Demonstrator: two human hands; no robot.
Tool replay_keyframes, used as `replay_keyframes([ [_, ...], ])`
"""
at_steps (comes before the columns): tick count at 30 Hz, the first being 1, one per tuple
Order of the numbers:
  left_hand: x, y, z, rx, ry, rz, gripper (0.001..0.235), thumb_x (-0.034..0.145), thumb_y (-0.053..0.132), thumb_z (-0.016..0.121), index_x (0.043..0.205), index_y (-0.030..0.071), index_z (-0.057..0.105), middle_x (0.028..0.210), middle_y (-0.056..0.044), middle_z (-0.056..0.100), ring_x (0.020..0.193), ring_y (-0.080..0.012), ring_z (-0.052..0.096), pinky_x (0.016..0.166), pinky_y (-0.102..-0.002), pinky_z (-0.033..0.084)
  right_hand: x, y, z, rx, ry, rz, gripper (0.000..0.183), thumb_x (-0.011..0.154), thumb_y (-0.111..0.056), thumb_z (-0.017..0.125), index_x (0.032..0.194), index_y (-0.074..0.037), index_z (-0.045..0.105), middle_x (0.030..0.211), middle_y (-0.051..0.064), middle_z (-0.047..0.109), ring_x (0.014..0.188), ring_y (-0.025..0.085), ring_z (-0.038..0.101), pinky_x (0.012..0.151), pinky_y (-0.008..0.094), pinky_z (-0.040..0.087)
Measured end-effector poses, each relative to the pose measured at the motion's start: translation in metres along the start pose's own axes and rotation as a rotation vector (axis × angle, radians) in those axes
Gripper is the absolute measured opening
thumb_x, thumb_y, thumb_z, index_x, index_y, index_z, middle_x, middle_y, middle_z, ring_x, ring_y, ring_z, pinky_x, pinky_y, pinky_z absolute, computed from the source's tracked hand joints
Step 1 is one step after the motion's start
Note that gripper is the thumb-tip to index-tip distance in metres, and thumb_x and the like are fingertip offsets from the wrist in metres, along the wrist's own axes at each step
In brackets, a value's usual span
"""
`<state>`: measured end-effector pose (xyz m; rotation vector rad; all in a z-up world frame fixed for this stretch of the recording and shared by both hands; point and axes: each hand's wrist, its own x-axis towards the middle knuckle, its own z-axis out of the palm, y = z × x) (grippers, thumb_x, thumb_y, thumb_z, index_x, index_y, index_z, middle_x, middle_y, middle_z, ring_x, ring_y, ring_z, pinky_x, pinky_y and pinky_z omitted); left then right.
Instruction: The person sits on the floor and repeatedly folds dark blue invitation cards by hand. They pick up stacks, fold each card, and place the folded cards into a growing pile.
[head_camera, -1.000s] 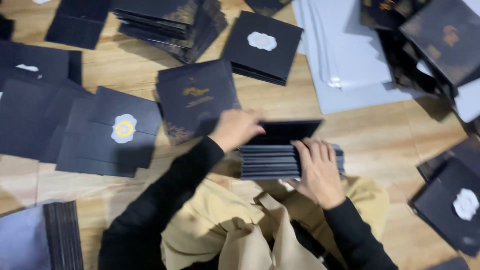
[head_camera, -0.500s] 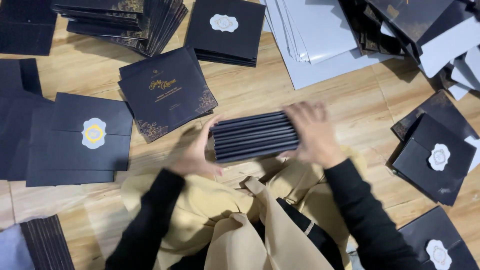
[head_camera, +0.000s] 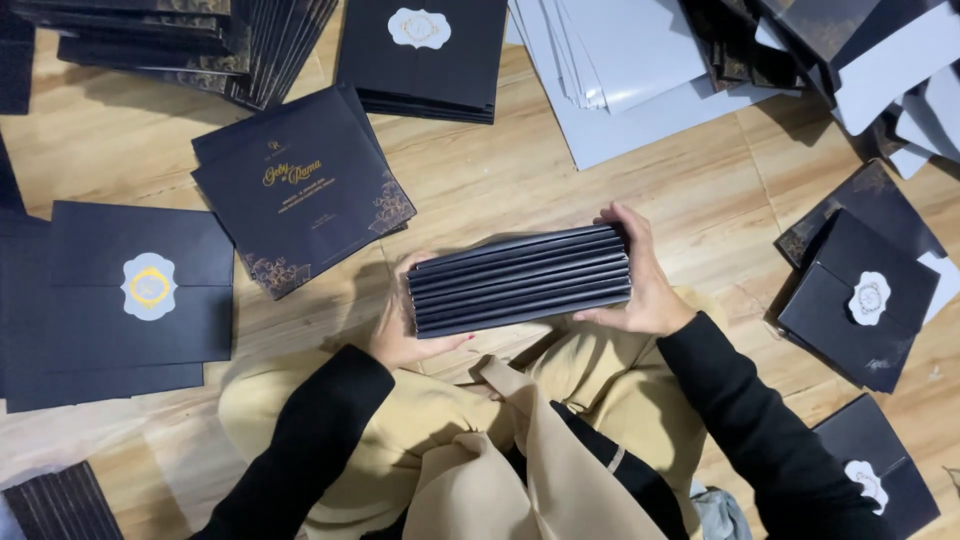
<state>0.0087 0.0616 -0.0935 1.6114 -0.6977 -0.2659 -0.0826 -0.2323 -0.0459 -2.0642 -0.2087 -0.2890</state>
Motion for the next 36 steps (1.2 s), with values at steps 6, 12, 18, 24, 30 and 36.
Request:
replay_keyframes([
  [6, 0.002, -0.006, 0.001, -0.010, 0.015, -0.021, 0.101, 0.041, 0.024, 0.089, 0.122, 0.006, 0.033, 0.117, -0.018, 0.047, 0.111, -0.0340, 0.049, 0.093, -0.042, 0.041, -0.003, 0.030, 0.006, 0.189, -0.059, 0.063, 0.128, 0.042, -0.031, 0.088, 0.136, 0.006, 0.009, 0.124, 0.027, 0.034, 0.116, 0.038, 0.039, 0.100, 0.050, 0.028],
  [12, 0.001, -0.016, 0.001, -0.038, 0.042, -0.212, 0.095, 0.030, 0.012, 0.086, 0.116, 0.009, 0.046, 0.108, -0.016, 0.060, 0.100, -0.0336, 0.059, 0.081, -0.044, 0.049, -0.009, 0.032, -0.002, 0.211, 0.071, 0.193, 0.104, 0.034, -0.024, 0.092, 0.120, 0.001, 0.038, 0.110, 0.020, 0.056, 0.102, 0.030, 0.057, 0.088, 0.041, 0.043],
  [18, 0.005, 0.014, -0.009, -0.418, 0.016, -0.410, 0.075, 0.044, 0.020, 0.075, 0.111, 0.002, 0.047, 0.113, -0.016, 0.058, 0.105, -0.0215, 0.055, 0.096, -0.026, 0.035, -0.017, 0.043, -0.007, 0.233, 0.036, 0.073, 0.105, 0.036, -0.034, 0.089, 0.114, 0.007, 0.031, 0.115, 0.031, 0.045, 0.112, 0.041, 0.046, 0.097, 0.047, 0.033],
  [24, -0.011, 0.000, -0.006, -0.428, -0.026, -0.107, 0.083, 0.056, 0.028, 0.076, 0.128, 0.010, 0.039, 0.124, -0.009, 0.054, 0.104, -0.0157, 0.055, 0.093, -0.028, 0.040, -0.031, 0.063, 0.017, 1.053, 0.119, 1.018, 0.055, 0.067, 0.001, 0.054, 0.120, 0.007, 0.039, 0.128, 0.029, 0.040, 0.112, 0.050, 0.038, 0.083, 0.071, 0.034],
  [30, -0.010, 0.080, -0.019, -0.128, 0.338, -0.162, 0.095, 0.036, 0.030, 0.092, 0.115, 0.013, 0.041, 0.106, -0.010, 0.057, 0.101, -0.0225, 0.055, 0.088, -0.035, 0.044, 0.001, 0.003, 0.004, 0.087, -0.059, 0.317, 0.086, 0.038, -0.003, 0.087, 0.112, 0.013, 0.046, 0.117, 0.025, 0.051, 0.107, 0.035, 0.047, 0.091, 0.049, 0.039],
  [36, -0.103, 0.152, -0.048, -0.462, 0.566, -0.391, 0.079, 0.055, 0.022, 0.083, 0.119, 0.013, 0.038, 0.103, -0.012, 0.054, 0.093, -0.0231, 0.050, 0.078, -0.037, 0.047, 0.027, -0.102, 0.069, 0.476, -0.067, 0.666, 0.078, 0.054, 0.001, 0.070, 0.126, 0.004, 0.039, 0.118, 0.018, 0.048, 0.104, 0.029, 0.047, 0.089, 0.046, 0.039],
])
